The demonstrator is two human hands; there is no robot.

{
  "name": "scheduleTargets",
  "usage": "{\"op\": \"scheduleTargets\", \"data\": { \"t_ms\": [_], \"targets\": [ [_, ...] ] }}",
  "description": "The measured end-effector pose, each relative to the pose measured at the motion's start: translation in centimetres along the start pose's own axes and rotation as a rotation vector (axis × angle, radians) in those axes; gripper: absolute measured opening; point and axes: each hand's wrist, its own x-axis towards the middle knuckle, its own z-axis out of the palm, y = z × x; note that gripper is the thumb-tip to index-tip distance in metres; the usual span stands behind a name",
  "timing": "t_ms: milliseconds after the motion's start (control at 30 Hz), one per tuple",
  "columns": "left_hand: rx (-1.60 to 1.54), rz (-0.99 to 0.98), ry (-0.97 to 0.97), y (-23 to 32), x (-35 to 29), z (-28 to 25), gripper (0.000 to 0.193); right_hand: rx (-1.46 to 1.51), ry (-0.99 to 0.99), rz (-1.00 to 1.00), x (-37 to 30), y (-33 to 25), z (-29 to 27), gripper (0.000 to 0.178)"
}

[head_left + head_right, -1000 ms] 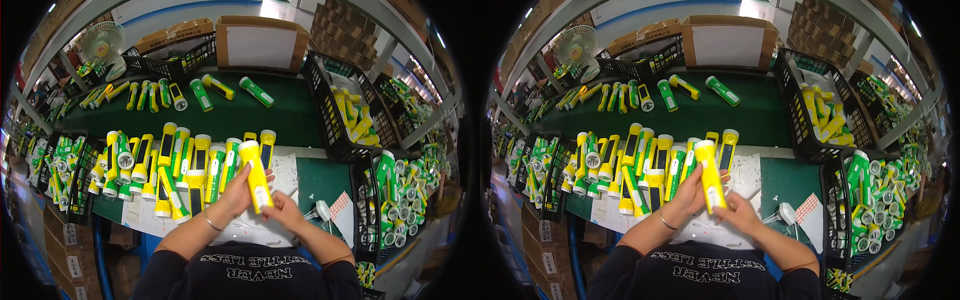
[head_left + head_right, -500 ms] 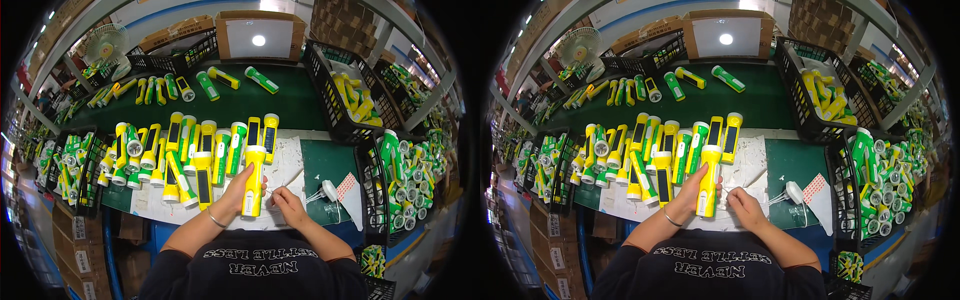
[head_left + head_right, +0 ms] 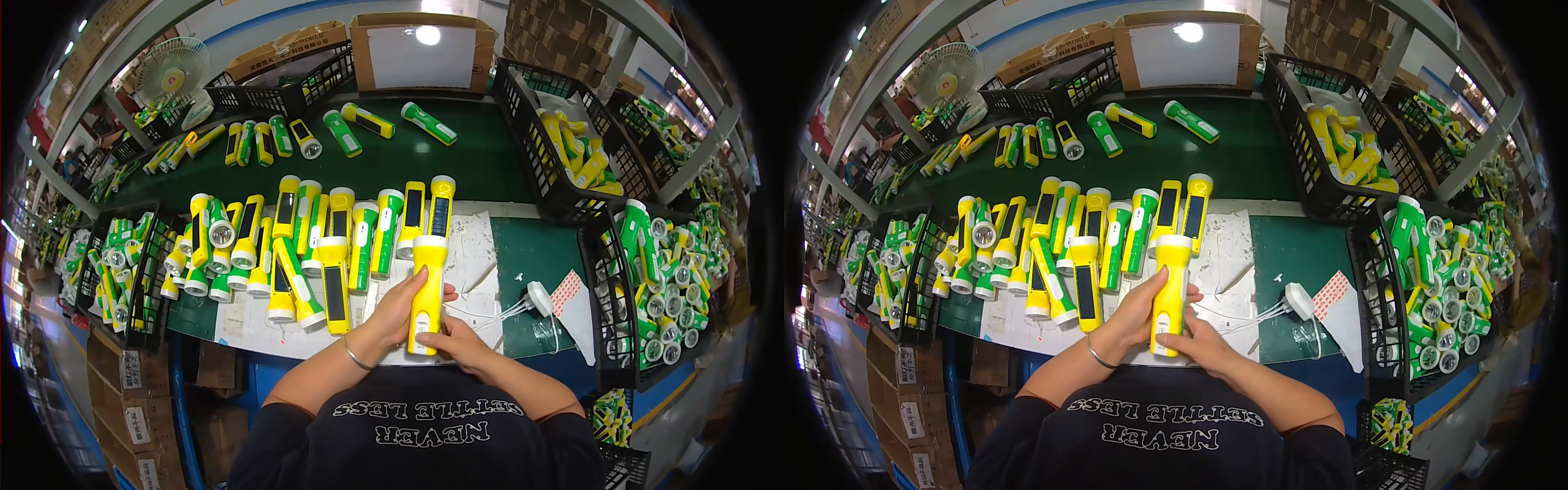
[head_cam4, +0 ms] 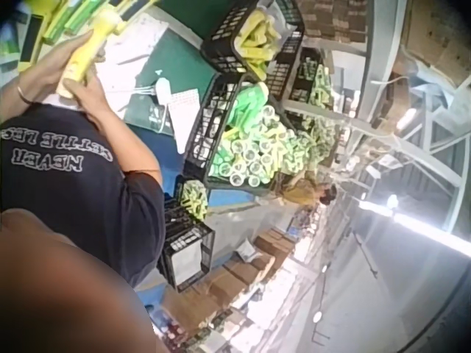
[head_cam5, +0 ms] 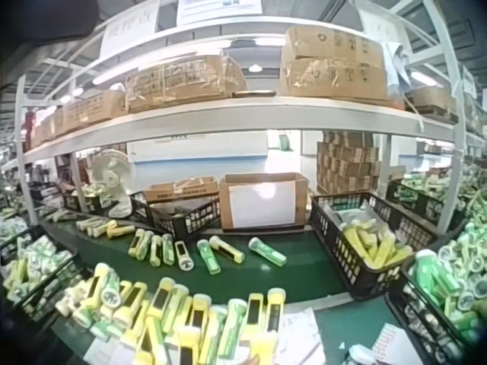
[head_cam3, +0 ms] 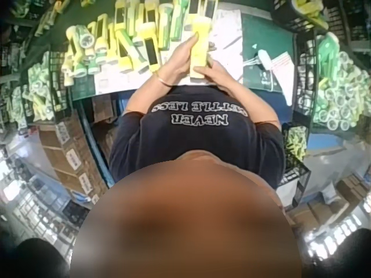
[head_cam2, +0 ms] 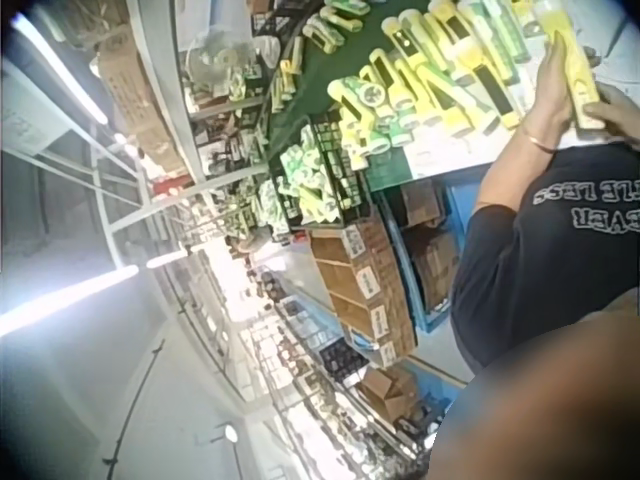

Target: Assembling and inspecting solar-powered LED flashlights on an assembly line.

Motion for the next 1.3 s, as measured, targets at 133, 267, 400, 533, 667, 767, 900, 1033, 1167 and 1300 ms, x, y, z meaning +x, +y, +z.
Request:
{"op": "scheduleTargets", "data": {
  "t_ms": [133, 267, 400, 533, 667, 767, 900, 1033, 1167, 1300],
  "targets": [
    [-0.22, -0.034, -0.139, 1.6, 0.5, -0.5, 0.049, 0.354, -0.305, 0.161, -0.6, 2.7, -1.0, 0.031],
    [-0.253, -0.055, -0.114, 1.9, 1.2, -0.5, 0.052, 0.265, -0.373, 0.125, -1.7, 2.4, 0.2, 0.029],
    [-0.042, -0.1, 0.042, 2.2, 1.7, 0.2, 0.044, 0.223, -0.173, 0.146, -2.3, 2.6, 1.1, 0.026],
    [0.227, -0.03, 0.1, 1.9, 2.0, 0.8, 0.031, 0.111, -0.07, 0.135, -2.6, 2.8, 1.7, 0.022],
    [0.185, -0.045, 0.049, 2.2, 1.8, 0.8, 0.031, -0.088, -0.017, 0.021, -2.2, 3.4, 1.4, 0.02],
    [0.021, -0.112, -0.041, 2.4, 1.7, 0.7, 0.035, -0.036, -0.106, 0.039, -2.2, 3.1, 1.1, 0.019],
    [-0.087, -0.142, -0.08, 1.6, 2.1, -0.1, 0.038, 0.012, -0.104, 0.06, -2.3, 3.1, 1.3, 0.018],
    [-0.172, -0.112, -0.174, 0.4, 1.1, -0.3, 0.041, 0.183, -0.094, 0.063, -2.3, 3.2, 1.1, 0.018],
    [0.074, -0.055, -0.083, -1.9, -1.4, 0.9, 0.041, 0.166, 0.0, 0.09, -1.4, 3.5, 0.8, 0.024],
    [-0.068, 0.081, 0.096, -0.9, -0.2, -0.3, 0.035, 0.039, 0.014, 0.126, -1.1, 1.1, -0.4, 0.028]
  ]
}}
